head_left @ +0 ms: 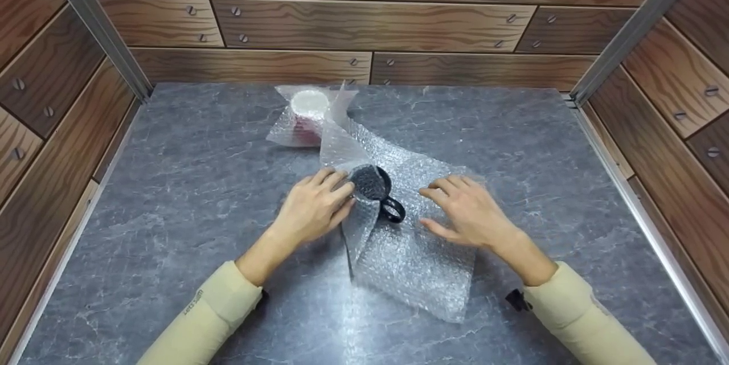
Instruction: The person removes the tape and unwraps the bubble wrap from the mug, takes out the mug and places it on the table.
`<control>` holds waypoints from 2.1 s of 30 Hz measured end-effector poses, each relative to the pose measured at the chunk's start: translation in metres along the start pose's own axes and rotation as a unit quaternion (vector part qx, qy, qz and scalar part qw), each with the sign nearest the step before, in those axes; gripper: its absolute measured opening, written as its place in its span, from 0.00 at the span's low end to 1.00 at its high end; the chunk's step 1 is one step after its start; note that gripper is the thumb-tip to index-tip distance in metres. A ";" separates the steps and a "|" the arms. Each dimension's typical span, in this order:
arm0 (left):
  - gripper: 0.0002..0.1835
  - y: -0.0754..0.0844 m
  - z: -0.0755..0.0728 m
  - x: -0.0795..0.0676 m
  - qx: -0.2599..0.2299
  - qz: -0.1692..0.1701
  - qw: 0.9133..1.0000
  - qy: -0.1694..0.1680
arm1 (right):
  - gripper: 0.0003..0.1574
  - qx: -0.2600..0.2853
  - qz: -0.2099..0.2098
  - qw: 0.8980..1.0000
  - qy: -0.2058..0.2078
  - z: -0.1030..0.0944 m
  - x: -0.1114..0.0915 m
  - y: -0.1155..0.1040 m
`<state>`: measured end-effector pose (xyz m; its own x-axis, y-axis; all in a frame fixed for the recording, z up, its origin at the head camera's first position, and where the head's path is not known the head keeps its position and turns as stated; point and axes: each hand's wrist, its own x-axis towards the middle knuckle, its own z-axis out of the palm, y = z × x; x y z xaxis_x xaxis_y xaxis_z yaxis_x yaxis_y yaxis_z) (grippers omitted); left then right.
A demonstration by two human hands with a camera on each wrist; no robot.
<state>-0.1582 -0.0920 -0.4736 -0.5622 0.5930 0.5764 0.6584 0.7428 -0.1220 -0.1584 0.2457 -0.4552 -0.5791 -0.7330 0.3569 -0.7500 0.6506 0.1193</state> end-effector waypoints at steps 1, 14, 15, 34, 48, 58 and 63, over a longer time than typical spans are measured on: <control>0.11 0.000 0.000 0.000 0.001 0.000 1.000 0.003 | 0.34 -0.002 -0.003 1.000 -0.001 0.001 0.002 -0.002; 0.12 0.000 0.002 0.001 0.007 0.006 1.000 0.005 | 0.35 -0.046 -0.006 0.999 -0.005 0.017 0.025 -0.018; 0.12 0.000 0.001 0.001 0.007 0.005 1.000 0.005 | 0.35 -0.047 -0.007 0.999 -0.003 0.018 0.026 -0.019; 0.13 -0.001 -0.008 0.005 0.022 0.004 1.000 -0.019 | 0.21 -0.053 -0.012 0.998 0.026 0.031 0.032 -0.030; 0.17 -0.006 -0.020 0.037 0.035 0.037 0.998 -0.020 | 0.20 -0.056 -0.013 0.998 0.036 0.031 0.032 -0.031; 0.16 -0.008 -0.017 0.065 0.063 0.096 0.993 -0.027 | 0.20 -0.056 -0.009 0.998 0.027 0.032 0.032 -0.031; 0.16 -0.008 -0.012 0.074 0.071 0.112 0.990 -0.041 | 0.20 -0.059 -0.004 0.998 0.019 0.030 0.031 -0.030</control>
<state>-0.1986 -0.0580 -0.4203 -0.4528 0.7667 0.4551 0.6979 0.6224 -0.3543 -0.1633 0.1972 -0.4755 -0.5581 -0.7320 0.3908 -0.7111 0.6646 0.2293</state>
